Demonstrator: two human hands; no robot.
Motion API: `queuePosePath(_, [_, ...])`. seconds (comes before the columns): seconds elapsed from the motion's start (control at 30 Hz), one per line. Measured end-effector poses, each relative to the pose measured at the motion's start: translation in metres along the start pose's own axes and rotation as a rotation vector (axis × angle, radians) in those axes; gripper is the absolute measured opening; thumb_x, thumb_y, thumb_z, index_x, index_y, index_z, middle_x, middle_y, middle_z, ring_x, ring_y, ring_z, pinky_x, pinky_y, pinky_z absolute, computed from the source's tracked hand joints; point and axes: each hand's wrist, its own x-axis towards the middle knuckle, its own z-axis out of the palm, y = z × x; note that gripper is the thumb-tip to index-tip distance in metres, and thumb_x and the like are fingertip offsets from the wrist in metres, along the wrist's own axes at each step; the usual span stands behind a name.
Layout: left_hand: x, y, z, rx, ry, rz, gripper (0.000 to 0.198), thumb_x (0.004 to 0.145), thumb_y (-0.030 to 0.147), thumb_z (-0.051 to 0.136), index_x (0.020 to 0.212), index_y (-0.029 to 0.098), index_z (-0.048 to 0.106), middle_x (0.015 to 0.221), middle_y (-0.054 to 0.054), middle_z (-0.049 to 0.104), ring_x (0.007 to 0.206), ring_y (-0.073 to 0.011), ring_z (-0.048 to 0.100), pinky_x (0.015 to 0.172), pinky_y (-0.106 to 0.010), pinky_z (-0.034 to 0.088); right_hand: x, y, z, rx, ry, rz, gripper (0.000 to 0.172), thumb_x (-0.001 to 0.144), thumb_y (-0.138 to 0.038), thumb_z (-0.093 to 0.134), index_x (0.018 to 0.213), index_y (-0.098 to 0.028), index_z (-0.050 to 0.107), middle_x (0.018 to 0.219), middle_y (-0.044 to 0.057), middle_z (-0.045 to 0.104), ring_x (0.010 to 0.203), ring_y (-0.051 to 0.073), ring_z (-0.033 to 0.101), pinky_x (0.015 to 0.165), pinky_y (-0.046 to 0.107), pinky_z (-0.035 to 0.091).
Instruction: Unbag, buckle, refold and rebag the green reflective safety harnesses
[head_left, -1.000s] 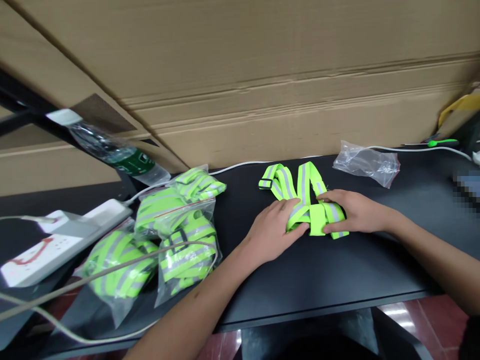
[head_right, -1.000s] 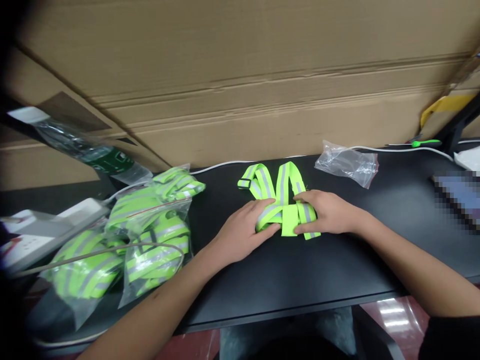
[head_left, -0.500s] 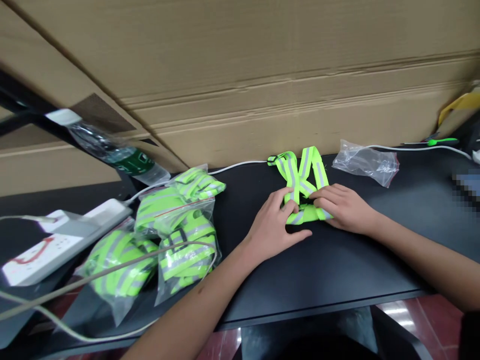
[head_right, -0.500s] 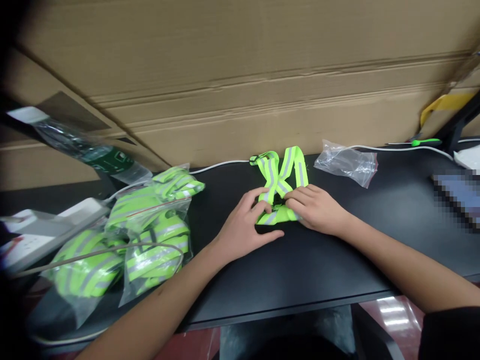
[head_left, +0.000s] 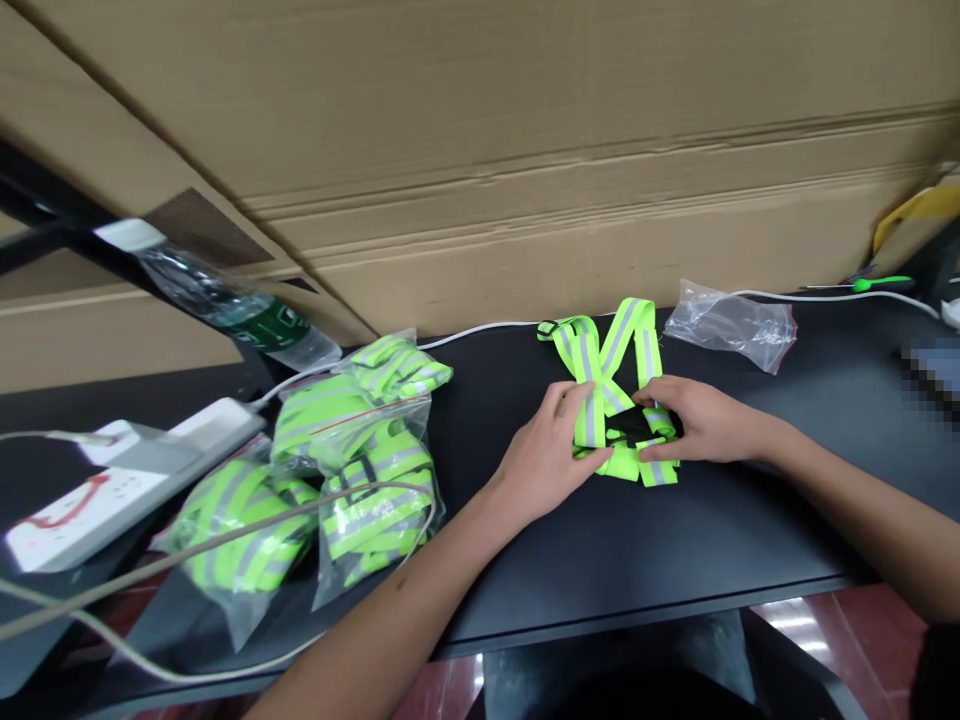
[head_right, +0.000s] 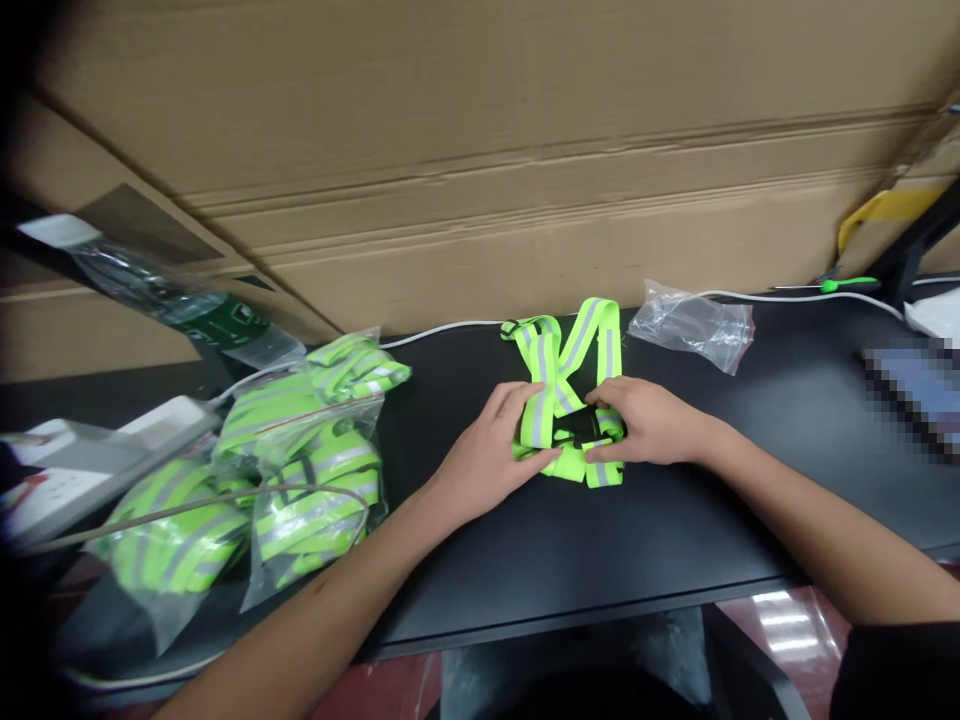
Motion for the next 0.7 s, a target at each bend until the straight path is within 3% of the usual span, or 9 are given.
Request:
queuePosePath(0.13, [0.001,-0.001,0.001,-0.136,0.052,-0.090,0.093,0.077,0.044,0.077,0.151,0.025,0.024,0.151,-0.016,0.041,0.123,-0.0347,0.059,0.091,-0.049,0.056,0.000,-0.004,0.002,0.055,0.054,0.013,0.041,0.079,-0.046,0.075,0.104,-0.020,0.055,0.100,0.008,0.063,0.088,0.024,0.061,0.075,0.037,0.050])
queuePosePath(0.27, [0.005,-0.006,0.003,-0.299,0.105,-0.159,0.079,0.077,0.049,0.076,0.142,0.023,0.040,0.131,-0.013,0.062,0.120,-0.0333,0.061,0.098,-0.053,0.052,-0.001,-0.006,0.002,-0.006,0.145,-0.069,0.032,0.086,-0.041,0.069,0.105,-0.021,0.052,0.103,0.009,0.061,0.091,0.024,0.059,0.077,0.037,0.048])
queuePosePath(0.37, [0.006,-0.007,0.003,-0.386,0.194,-0.153,0.068,0.076,0.042,0.078,0.134,0.021,0.049,0.122,-0.012,0.067,0.112,-0.0309,0.065,0.096,-0.051,0.052,0.000,-0.007,0.004,-0.140,0.207,-0.169,0.048,0.087,-0.047,0.069,0.122,-0.020,0.052,0.111,0.012,0.065,0.104,0.030,0.059,0.088,0.044,0.045])
queuePosePath(0.47, [0.004,-0.006,0.006,-0.469,0.255,-0.127,0.058,0.081,0.030,0.071,0.134,0.023,0.050,0.121,-0.008,0.069,0.105,-0.0267,0.068,0.094,-0.046,0.054,0.001,-0.011,0.007,-0.188,0.325,-0.203,0.050,0.088,-0.052,0.069,0.121,-0.019,0.054,0.107,0.011,0.068,0.102,0.029,0.060,0.085,0.043,0.044])
queuePosePath(0.57, [0.003,-0.006,0.013,-0.498,0.334,-0.065,0.058,0.083,0.022,0.066,0.138,0.025,0.048,0.128,-0.007,0.065,0.110,-0.0255,0.066,0.095,-0.043,0.054,0.001,-0.016,0.008,-0.219,0.427,-0.231,0.027,0.091,-0.040,0.067,0.105,-0.019,0.056,0.095,0.008,0.068,0.090,0.025,0.058,0.076,0.038,0.042])
queuePosePath(0.7, [0.003,-0.009,0.017,-0.543,0.489,0.053,0.056,0.088,0.018,0.060,0.140,0.026,0.044,0.130,-0.009,0.061,0.116,-0.0235,0.063,0.098,-0.042,0.054,-0.002,-0.020,0.005,-0.333,0.426,-0.330,0.026,0.094,-0.024,0.061,0.117,-0.014,0.057,0.092,0.009,0.066,0.085,0.023,0.055,0.073,0.036,0.042])
